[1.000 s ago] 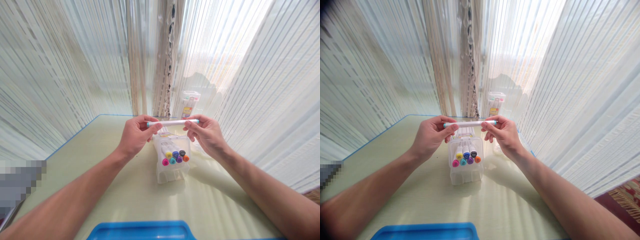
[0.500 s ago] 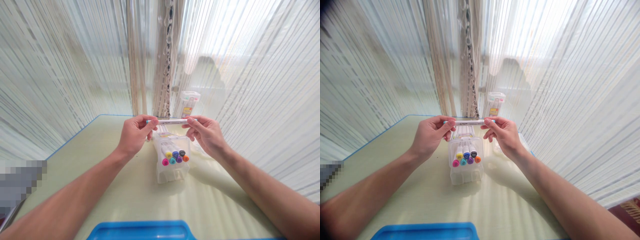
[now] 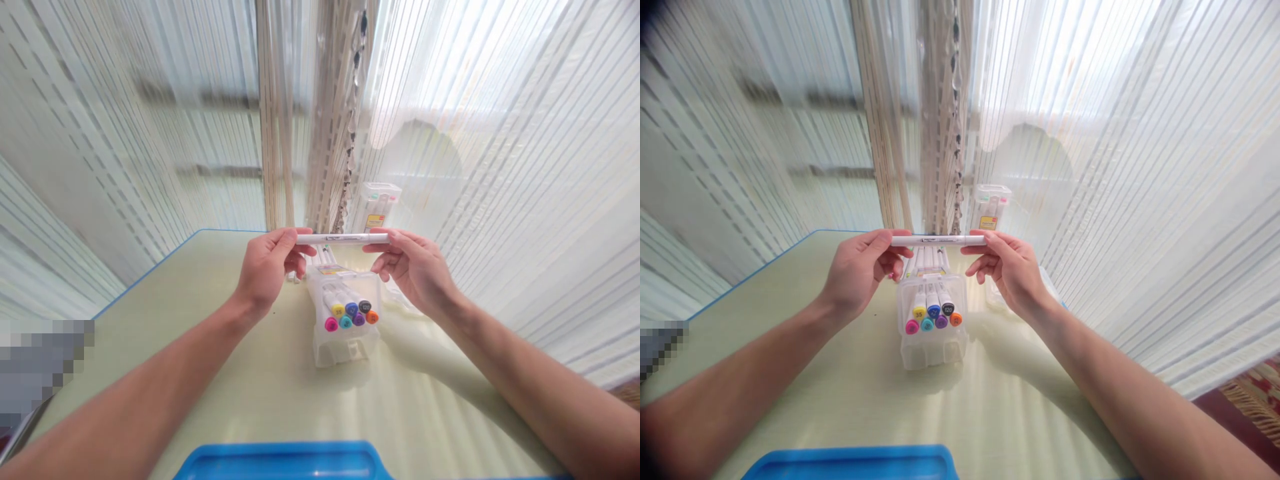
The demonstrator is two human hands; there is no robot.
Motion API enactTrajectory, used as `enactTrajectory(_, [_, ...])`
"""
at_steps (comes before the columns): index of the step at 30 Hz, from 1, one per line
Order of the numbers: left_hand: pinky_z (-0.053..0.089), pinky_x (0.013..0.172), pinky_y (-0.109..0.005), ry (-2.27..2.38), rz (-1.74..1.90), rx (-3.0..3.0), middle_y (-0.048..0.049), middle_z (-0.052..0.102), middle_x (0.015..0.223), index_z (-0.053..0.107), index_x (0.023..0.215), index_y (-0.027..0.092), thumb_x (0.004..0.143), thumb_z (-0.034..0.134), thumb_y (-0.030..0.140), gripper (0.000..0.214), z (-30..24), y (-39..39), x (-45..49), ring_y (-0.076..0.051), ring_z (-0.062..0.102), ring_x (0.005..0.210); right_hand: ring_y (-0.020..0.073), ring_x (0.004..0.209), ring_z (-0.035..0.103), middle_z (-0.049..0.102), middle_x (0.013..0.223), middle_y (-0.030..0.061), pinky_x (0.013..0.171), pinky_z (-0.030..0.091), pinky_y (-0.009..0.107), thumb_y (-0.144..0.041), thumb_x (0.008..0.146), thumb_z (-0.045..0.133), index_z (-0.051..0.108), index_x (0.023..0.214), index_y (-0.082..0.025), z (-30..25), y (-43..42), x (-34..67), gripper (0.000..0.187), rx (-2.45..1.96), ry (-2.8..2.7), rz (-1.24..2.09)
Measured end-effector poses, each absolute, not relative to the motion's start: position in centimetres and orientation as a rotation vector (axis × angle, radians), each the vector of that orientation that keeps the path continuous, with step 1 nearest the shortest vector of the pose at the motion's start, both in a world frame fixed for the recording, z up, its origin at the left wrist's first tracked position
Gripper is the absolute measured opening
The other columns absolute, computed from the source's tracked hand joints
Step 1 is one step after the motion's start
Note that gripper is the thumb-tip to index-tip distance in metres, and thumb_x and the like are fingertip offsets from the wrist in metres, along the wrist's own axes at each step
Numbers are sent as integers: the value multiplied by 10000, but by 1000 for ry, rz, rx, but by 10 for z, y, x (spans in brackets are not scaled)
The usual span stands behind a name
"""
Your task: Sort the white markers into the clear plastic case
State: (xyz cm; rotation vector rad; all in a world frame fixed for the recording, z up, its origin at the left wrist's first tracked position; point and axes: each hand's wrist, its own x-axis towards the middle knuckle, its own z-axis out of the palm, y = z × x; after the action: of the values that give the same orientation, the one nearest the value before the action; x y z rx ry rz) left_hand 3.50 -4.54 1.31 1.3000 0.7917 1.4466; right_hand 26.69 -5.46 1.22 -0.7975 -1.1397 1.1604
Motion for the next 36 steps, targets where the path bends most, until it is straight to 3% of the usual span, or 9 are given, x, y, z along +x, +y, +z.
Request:
enactTrajectory(10, [415, 463, -224, 903, 1448, 1478, -32, 693, 702, 714, 983, 105, 825, 754, 304, 257, 14, -48, 35, -76, 513, 469, 133, 493, 686, 779, 771, 83, 396, 464, 193, -394, 799, 818, 783, 904, -134, 12, -52, 265, 283, -777, -1157, 1118])
enactTrajectory(15, [420, 448, -219, 914, 1440, 1534, -14, 677, 699, 707, 958, 124, 822, 771, 342, 264, 12, -45, 34, -72, 504, 469, 132, 514, 692, 769, 723, 69, 409, 462, 178, -320, 722, 902, 769, 886, -144, 10, -52, 264, 275, -798, -1195, 1071])
enactTrajectory(21, [427, 457, -216, 929, 1444, 1575, 40, 554, 541, 711, 940, 133, 836, 762, 380, 273, 11, -45, 33, -88, 497, 469, 130, 506, 676, 748, 682, 52, 389, 439, 178, -306, 700, 916, 751, 860, -146, 9, -52, 265, 280, -787, -1214, 1061])
enactTrajectory(32, [427, 468, -222, 944, 1428, 1544, 31, 560, 571, 714, 962, 128, 825, 763, 352, 267, 11, -47, 34, -93, 501, 494, 109, 470, 629, 721, 690, 29, 373, 420, 191, -327, 738, 880, 738, 892, -156, 9, -50, 266, 271, -829, -1235, 1027])
enactTrajectory(36, [435, 479, -228, 936, 1427, 1498, -9, 628, 649, 718, 968, 121, 850, 720, 329, 239, 11, -45, 33, -96, 522, 515, 111, 481, 632, 732, 748, 31, 377, 424, 201, -316, 771, 844, 738, 969, -167, 8, -50, 267, 270, -817, -1240, 1018])
